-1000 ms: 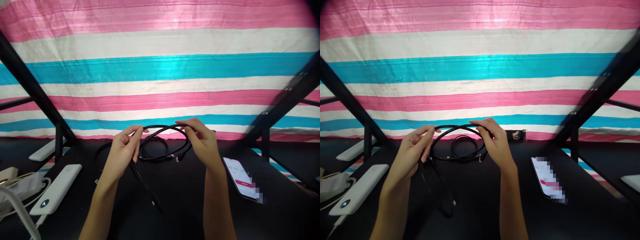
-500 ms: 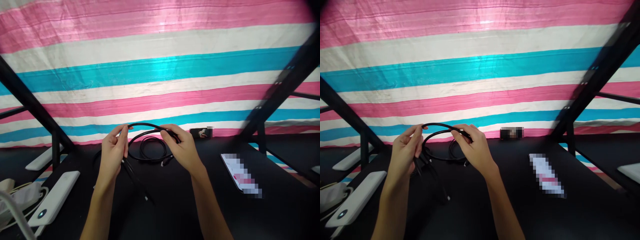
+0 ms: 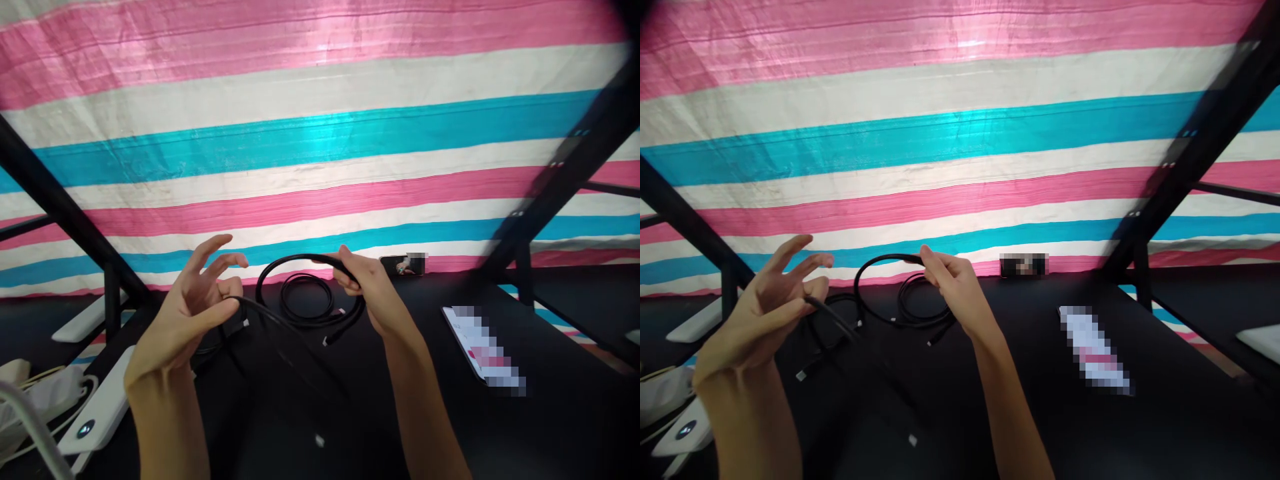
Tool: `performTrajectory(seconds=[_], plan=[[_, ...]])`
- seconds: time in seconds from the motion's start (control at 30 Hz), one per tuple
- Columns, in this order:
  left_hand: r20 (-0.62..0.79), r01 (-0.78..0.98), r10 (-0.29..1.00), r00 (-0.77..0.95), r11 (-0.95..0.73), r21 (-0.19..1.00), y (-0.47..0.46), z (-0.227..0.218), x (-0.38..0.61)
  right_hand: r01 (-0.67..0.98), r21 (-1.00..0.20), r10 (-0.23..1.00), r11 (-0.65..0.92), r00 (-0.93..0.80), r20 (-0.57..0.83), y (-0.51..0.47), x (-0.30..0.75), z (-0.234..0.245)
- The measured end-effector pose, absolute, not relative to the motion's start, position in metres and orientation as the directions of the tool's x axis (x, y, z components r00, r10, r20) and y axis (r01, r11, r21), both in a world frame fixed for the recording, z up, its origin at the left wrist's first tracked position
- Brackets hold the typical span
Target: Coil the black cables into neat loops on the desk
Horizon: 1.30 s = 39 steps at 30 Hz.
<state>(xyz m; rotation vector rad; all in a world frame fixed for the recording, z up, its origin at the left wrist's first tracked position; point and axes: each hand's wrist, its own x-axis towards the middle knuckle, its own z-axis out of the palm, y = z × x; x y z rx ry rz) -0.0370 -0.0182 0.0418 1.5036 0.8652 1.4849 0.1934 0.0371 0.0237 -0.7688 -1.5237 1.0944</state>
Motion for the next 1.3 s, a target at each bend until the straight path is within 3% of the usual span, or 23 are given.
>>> performTrajectory(seconds=[0.2, 0.3, 0.47, 0.57, 0.7, 0.87, 0.97, 1.07, 1.17, 1.3], plan=[[0.536, 0.067, 0.839, -0.095, -0.532, 0.844, -0.021, 0.042, -0.004, -0.073, -0.939, 0.778, 0.335, -0.541, 0.32, 0.012, 0.184, 0.037], [0.607, 0.184, 0.775, -0.174, -0.58, 0.793, -0.019, 0.039, 0.002, -0.043, -0.947, 0.8, 0.319, -0.524, 0.293, 0.012, 0.187, 0.039], [0.603, 0.465, 0.784, -0.146, -0.484, 0.742, -0.013, 0.029, 0.005, -0.07, -0.929, 0.795, 0.364, -0.496, 0.349, 0.013, 0.191, 0.034], [0.646, 0.63, 0.751, -0.139, -0.436, 0.643, -0.01, 0.023, 0.013, 0.053, -0.925, 0.823, 0.375, -0.479, 0.306, 0.003, 0.182, 0.03], [0.695, 0.68, 0.703, -0.15, -0.437, 0.589, -0.01, 0.022, 0.022, 0.183, -0.84, 0.809, 0.511, -0.433, 0.398, -0.005, 0.168, 0.024], [0.773, 0.716, 0.625, -0.107, -0.491, 0.496, -0.015, 0.032, 0.012, 0.115, -0.812, 0.758, 0.572, -0.451, 0.471, 0.005, 0.173, 0.026], [0.728, 0.683, 0.685, -0.007, -0.529, 0.504, -0.018, 0.037, 0.003, 0.003, -0.837, 0.76, 0.547, -0.423, 0.494, 0.011, 0.181, 0.03], [0.594, 0.545, 0.802, 0.061, -0.525, 0.654, -0.015, 0.038, 0.002, -0.088, -0.832, 0.77, 0.547, -0.337, 0.542, 0.015, 0.185, 0.031], [0.515, 0.37, 0.857, -0.028, -0.469, 0.802, -0.005, 0.033, 0.003, -0.15, -0.823, 0.788, 0.548, -0.238, 0.568, 0.02, 0.187, 0.027], [0.41, 0.114, 0.906, -0.106, -0.399, 0.91, 0.007, 0.027, -0.005, -0.218, -0.834, 0.84, 0.507, -0.093, 0.535, 0.027, 0.189, 0.024]])
